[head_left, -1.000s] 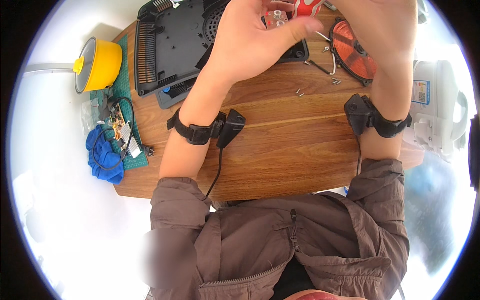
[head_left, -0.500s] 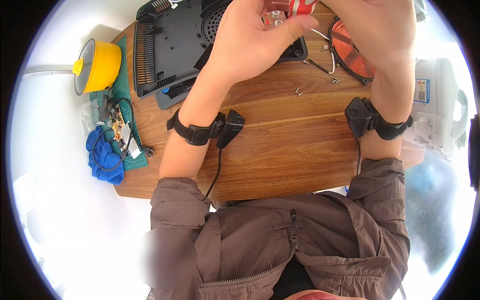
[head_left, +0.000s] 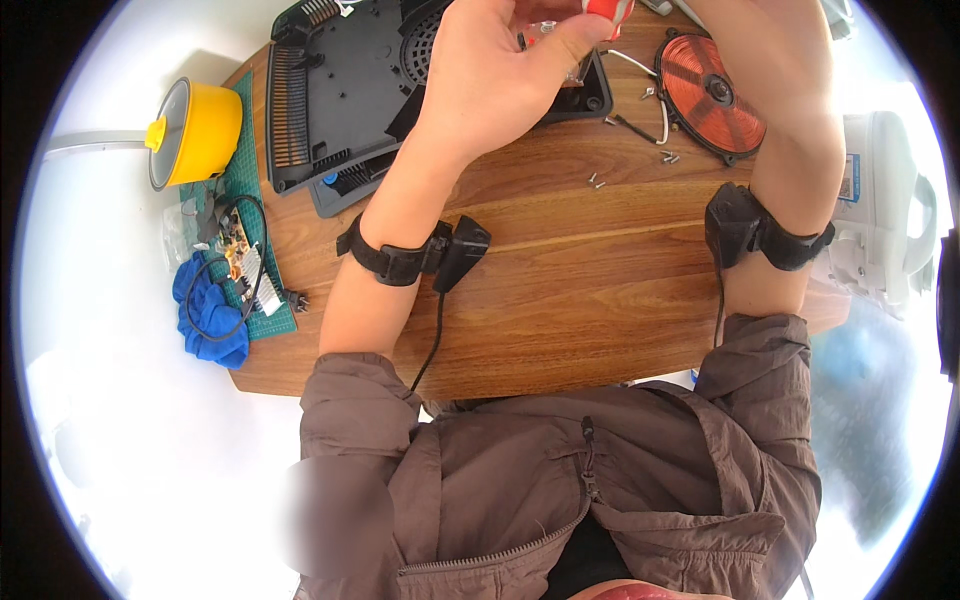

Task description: The person assembles an electronic device by securing a circuit board and a cooling fan into a black plastic housing using a screwdriver. They tighten multiple screws to fasten the components and connect the fan wires.

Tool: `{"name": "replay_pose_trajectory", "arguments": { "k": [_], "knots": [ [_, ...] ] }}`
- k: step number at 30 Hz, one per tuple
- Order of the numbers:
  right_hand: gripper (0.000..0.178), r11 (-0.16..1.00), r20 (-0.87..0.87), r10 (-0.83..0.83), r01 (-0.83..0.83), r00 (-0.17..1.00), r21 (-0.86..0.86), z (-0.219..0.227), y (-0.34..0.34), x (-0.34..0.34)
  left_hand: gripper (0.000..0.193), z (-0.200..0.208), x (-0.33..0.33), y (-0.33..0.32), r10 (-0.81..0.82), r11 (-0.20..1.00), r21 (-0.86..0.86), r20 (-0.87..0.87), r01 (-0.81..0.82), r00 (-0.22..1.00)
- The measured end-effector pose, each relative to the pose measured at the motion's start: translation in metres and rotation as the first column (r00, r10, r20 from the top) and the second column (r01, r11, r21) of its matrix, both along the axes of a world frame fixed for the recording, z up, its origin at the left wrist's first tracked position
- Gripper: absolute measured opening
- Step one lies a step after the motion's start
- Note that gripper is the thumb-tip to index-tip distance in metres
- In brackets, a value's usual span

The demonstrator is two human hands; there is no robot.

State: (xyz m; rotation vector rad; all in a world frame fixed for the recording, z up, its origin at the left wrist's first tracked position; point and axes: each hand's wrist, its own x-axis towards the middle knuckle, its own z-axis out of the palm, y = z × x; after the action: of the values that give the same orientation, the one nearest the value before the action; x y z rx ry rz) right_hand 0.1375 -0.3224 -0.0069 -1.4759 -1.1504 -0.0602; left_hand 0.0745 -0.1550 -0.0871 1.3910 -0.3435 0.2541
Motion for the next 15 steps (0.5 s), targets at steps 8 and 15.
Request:
{"name": "replay_pose_trajectory", "arguments": {
  "k": [8,15],
  "knots": [
    [0.036,0.964,0.252,-0.195,0.233,0.948,-0.131,0.01,0.003,-0.016,0.029,-0.002,0.003,-0.005,0.129,0.988,0.09,-0.034,-0.126,0.991],
    [0.035,0.999,-0.015,-0.046,0.046,0.999,0.015,0.019,0.007,-0.021,0.023,-0.001,-0.003,0.003,0.001,1.0,0.015,-0.073,0.0,0.997]
  ]
}}
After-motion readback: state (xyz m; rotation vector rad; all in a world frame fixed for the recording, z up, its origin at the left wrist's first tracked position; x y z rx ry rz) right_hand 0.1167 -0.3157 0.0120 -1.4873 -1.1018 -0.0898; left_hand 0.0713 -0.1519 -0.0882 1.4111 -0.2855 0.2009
